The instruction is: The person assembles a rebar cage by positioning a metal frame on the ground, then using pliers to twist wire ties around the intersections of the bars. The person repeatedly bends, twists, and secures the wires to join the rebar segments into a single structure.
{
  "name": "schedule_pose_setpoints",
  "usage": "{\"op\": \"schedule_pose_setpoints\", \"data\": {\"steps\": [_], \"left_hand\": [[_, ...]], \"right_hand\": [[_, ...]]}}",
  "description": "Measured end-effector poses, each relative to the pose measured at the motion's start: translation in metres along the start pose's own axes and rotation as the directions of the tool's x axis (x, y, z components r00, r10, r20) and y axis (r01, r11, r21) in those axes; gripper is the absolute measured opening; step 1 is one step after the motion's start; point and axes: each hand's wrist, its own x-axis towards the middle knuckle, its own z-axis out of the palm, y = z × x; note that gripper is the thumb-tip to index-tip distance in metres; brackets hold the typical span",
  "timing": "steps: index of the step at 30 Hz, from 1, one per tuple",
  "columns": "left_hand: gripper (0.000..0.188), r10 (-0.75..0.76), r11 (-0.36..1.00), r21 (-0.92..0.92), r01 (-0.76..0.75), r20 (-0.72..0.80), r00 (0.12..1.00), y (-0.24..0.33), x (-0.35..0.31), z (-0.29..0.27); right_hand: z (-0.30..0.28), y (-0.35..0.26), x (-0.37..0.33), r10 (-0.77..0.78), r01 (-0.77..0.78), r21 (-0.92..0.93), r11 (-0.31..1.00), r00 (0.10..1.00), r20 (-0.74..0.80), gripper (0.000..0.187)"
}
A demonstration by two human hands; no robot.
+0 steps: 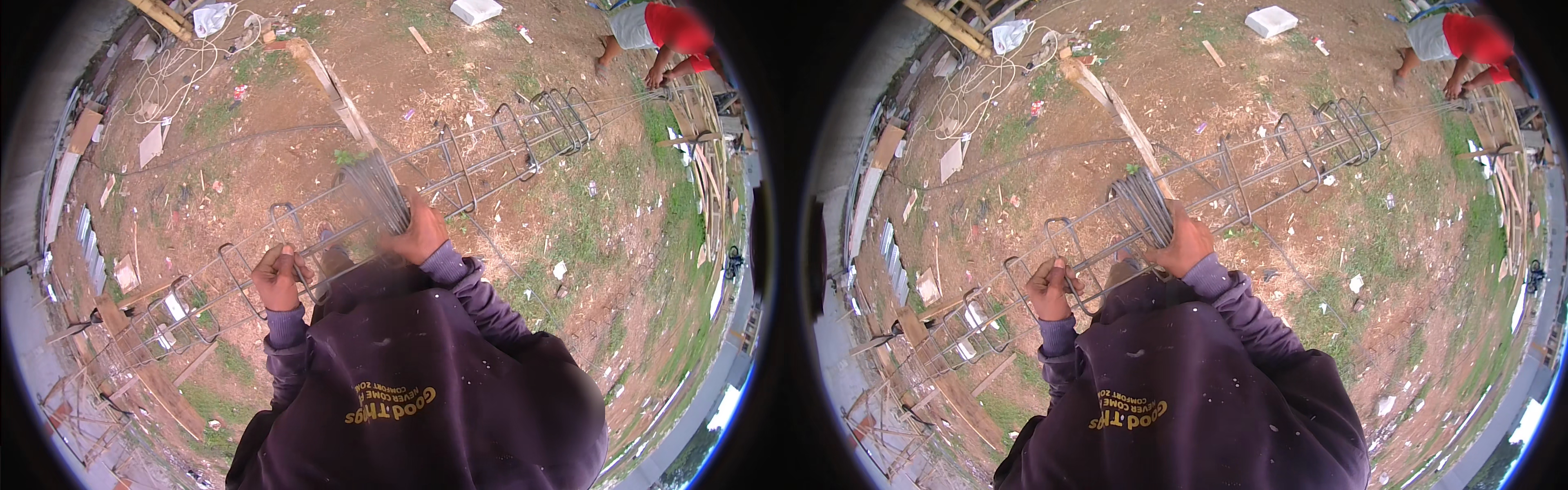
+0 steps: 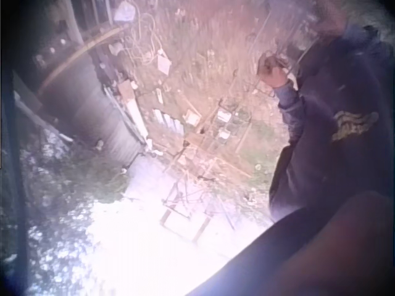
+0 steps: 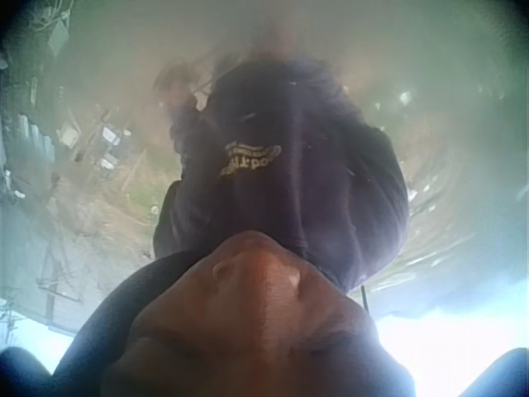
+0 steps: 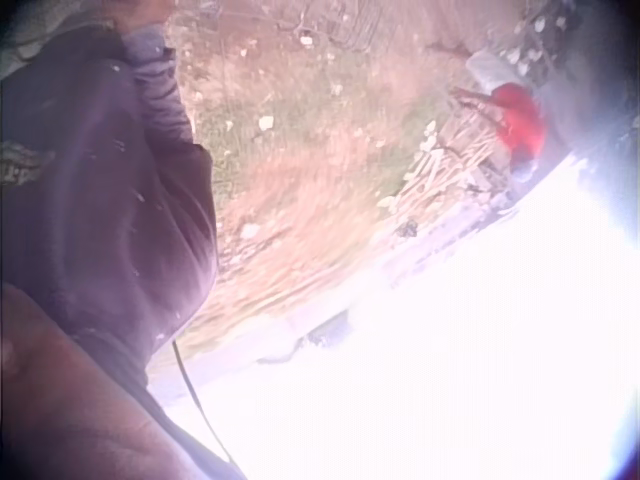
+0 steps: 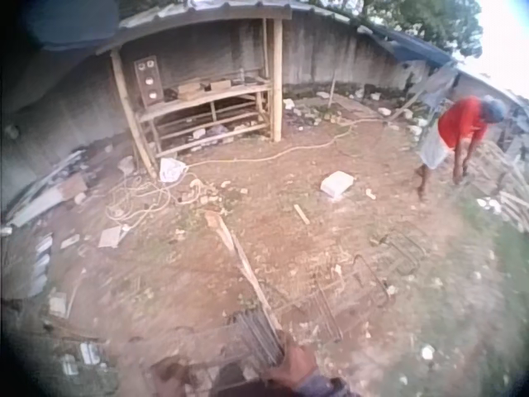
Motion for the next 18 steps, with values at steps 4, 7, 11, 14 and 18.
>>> {"op": "schedule_pose_setpoints", "data": {"steps": [4, 7, 11, 14, 18], "left_hand": [[0.025, 0.025, 1.000, -0.007, -0.025, 0.013, 1.000, -0.001, -0.001, 0.000], [0.024, 0.015, 1.000, -0.027, -0.015, 0.004, 1.000, 0.000, -0.002, 0.001], [0.023, 0.000, 1.000, 0.001, 0.000, -0.022, 1.000, 0.009, -0.006, 0.001], [0.021, 0.022, 1.000, -0.005, -0.022, -0.043, 0.999, 0.017, -0.012, 0.001], [0.023, 0.033, 0.998, -0.059, -0.035, -0.020, 0.999, 0.027, -0.016, 0.001]], "right_hand": [[0.007, 0.000, -0.002, -0.064, 0.064, -0.009, 0.998, 0.997, -0.046, 0.081], [0.009, -0.004, -0.005, -0.035, 0.034, -0.034, 0.999, 0.999, -0.020, 0.081], [0.007, -0.012, -0.010, -0.063, 0.062, -0.026, 0.998, 0.997, -0.041, 0.083], [0.002, -0.015, -0.015, -0.116, 0.117, 0.015, 0.993, 0.989, -0.096, 0.083], [-0.009, -0.014, -0.011, -0.080, 0.082, 0.036, 0.996, 0.994, -0.071, 0.084]]}}
